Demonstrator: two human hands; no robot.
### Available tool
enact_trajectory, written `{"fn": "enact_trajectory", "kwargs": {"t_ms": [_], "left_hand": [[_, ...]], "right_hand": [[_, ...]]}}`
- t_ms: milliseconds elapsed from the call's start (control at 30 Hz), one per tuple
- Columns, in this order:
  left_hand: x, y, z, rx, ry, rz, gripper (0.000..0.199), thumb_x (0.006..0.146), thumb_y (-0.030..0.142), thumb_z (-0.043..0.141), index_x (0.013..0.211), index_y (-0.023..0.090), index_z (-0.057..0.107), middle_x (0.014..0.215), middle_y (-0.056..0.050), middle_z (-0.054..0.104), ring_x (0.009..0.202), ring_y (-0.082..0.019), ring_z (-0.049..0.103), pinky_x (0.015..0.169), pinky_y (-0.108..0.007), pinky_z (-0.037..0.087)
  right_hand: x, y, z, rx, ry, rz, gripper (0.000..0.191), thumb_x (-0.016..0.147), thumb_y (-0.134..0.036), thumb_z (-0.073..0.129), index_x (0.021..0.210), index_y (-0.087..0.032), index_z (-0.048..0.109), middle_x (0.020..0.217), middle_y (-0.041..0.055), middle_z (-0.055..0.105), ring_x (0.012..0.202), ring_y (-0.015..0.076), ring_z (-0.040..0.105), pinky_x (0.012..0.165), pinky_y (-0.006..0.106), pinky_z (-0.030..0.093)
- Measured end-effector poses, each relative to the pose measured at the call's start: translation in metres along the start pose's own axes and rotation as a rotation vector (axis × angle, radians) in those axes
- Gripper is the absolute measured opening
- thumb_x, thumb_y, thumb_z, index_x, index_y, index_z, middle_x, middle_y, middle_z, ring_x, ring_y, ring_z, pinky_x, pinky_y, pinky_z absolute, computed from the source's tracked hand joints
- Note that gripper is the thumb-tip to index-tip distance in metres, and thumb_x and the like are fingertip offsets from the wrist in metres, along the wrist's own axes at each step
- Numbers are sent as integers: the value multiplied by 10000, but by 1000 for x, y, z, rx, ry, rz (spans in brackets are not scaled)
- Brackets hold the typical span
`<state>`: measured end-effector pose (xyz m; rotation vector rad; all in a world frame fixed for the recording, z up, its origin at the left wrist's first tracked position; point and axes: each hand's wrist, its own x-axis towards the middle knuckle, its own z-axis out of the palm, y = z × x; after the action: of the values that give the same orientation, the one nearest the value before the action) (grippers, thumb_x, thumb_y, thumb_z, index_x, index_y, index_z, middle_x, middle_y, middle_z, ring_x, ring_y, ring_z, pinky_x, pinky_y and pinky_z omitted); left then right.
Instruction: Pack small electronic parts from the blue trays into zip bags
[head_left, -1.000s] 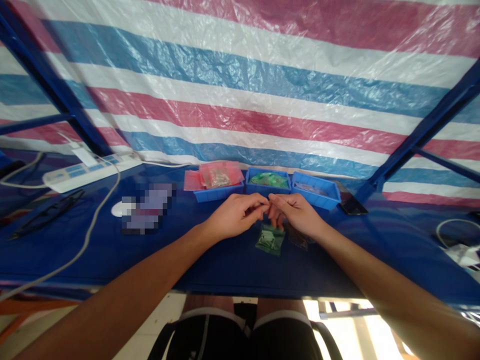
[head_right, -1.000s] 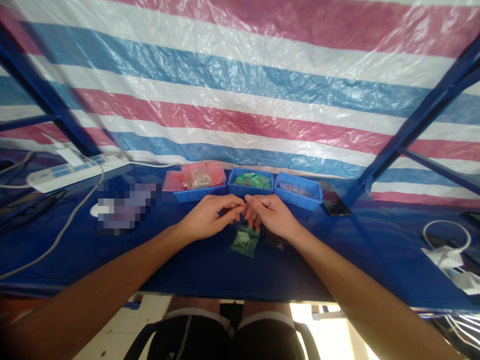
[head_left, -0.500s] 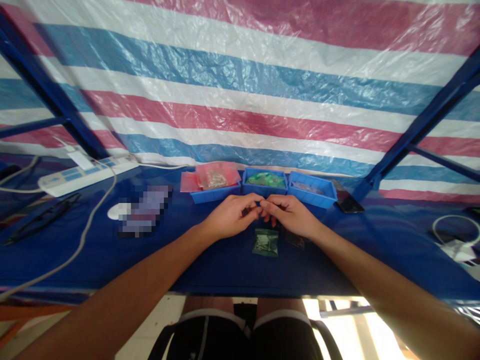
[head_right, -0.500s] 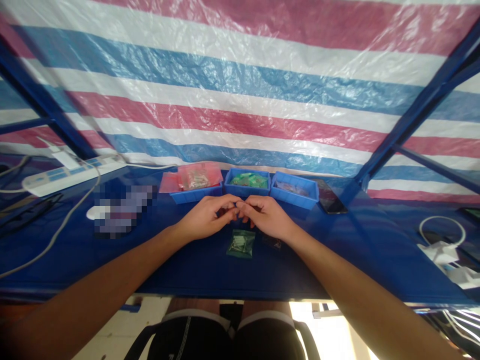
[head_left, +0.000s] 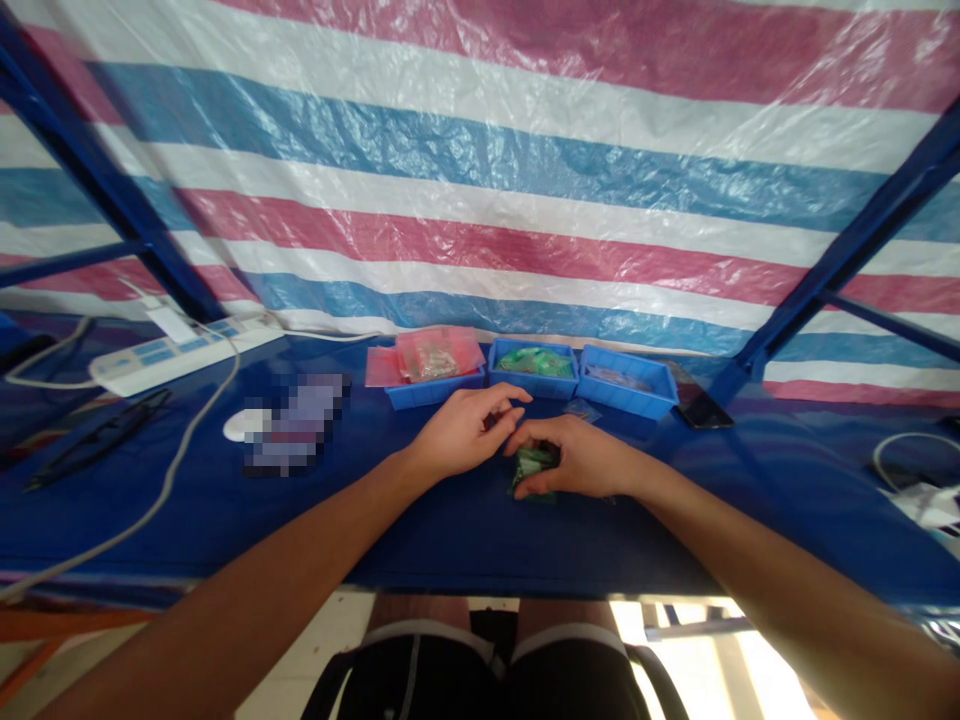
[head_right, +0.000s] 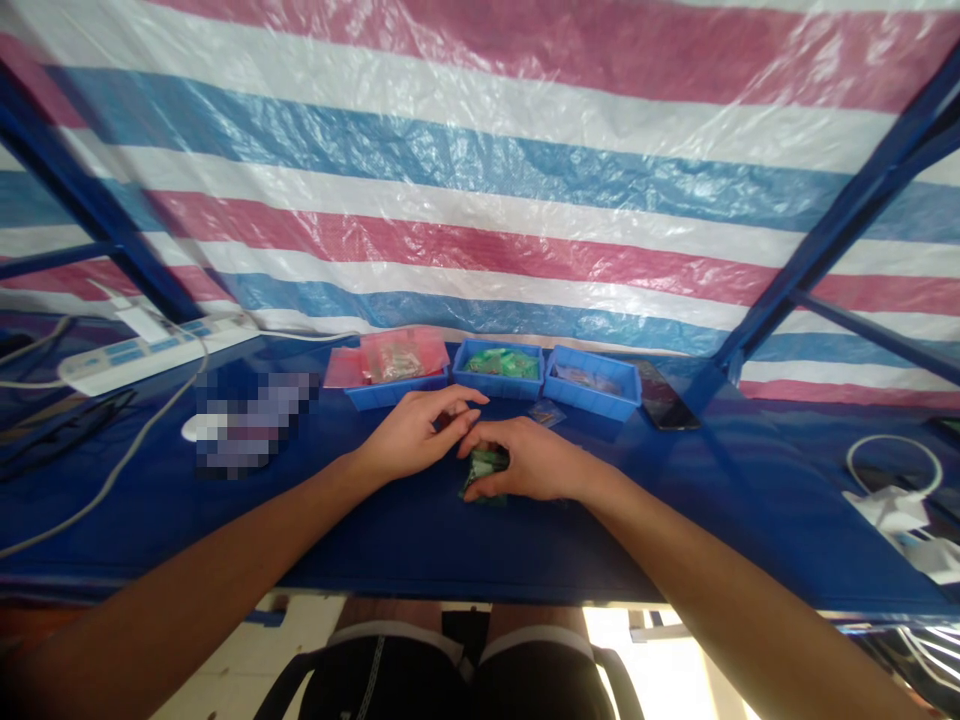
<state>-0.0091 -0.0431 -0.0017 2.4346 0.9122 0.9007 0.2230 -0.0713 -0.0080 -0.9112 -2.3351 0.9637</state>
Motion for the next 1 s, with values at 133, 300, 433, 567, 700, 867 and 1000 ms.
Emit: {"fn": "enact_trajectory", "kwargs": {"t_ms": [133,300,433,567,700,867,1000], "left_hand": [[0,4,-5,11,160,113,280,1082,288,563,1294,188,716,1163,-97,765,953,-183,733,818,-286,596],[-1,14,-8,96,125,442,527,947,324,770,1450,232,644,1469,-175,638,1398,-351,592,1203,-573,485],[2,11,1,155,126,541,304,981,218,776,1280,272,753,1407,-133,682,1366,-295,617,1191,-523,508],[3,8,3,68,170,509,159,1017,196,731,1160,236,786,1267,-113,756,1216,-240,702,1099,-431,577],[0,11,0,-43,285,312,121,1045,247,703,1120,193,780,1098,-94,794,979,-179,757,892,-304,628],[0,9,2,-195,307,52,242,1010,398,759,1135,191,786,942,-46,770,747,-134,722,635,-214,589],[1,5,5,-249,296,-61,337,1002,466,759,1201,194,771,834,-23,741,683,-134,694,568,-202,550]], "right_hand": [[4,8,-3,245,279,51,405,814,-483,921,1049,-217,726,794,-37,672,627,120,544,572,255,415],[9,15,-10,672,501,181,494,763,-566,944,975,-225,656,750,-36,691,491,106,536,438,240,396],[10,14,-5,814,483,204,454,754,-557,957,897,-209,703,674,-30,670,483,96,513,422,220,364],[11,11,-2,823,399,212,447,858,-638,849,901,-200,767,696,8,690,555,128,573,447,232,402],[10,7,-9,687,425,155,482,956,-676,722,968,-206,827,993,82,787,836,196,700,623,281,559],[8,5,-10,611,396,36,352,845,-501,912,1102,-276,827,1077,24,806,872,180,718,800,318,603],[11,9,-5,688,401,40,398,772,-455,969,1068,-256,792,1006,21,811,757,170,714,718,323,608]]}}
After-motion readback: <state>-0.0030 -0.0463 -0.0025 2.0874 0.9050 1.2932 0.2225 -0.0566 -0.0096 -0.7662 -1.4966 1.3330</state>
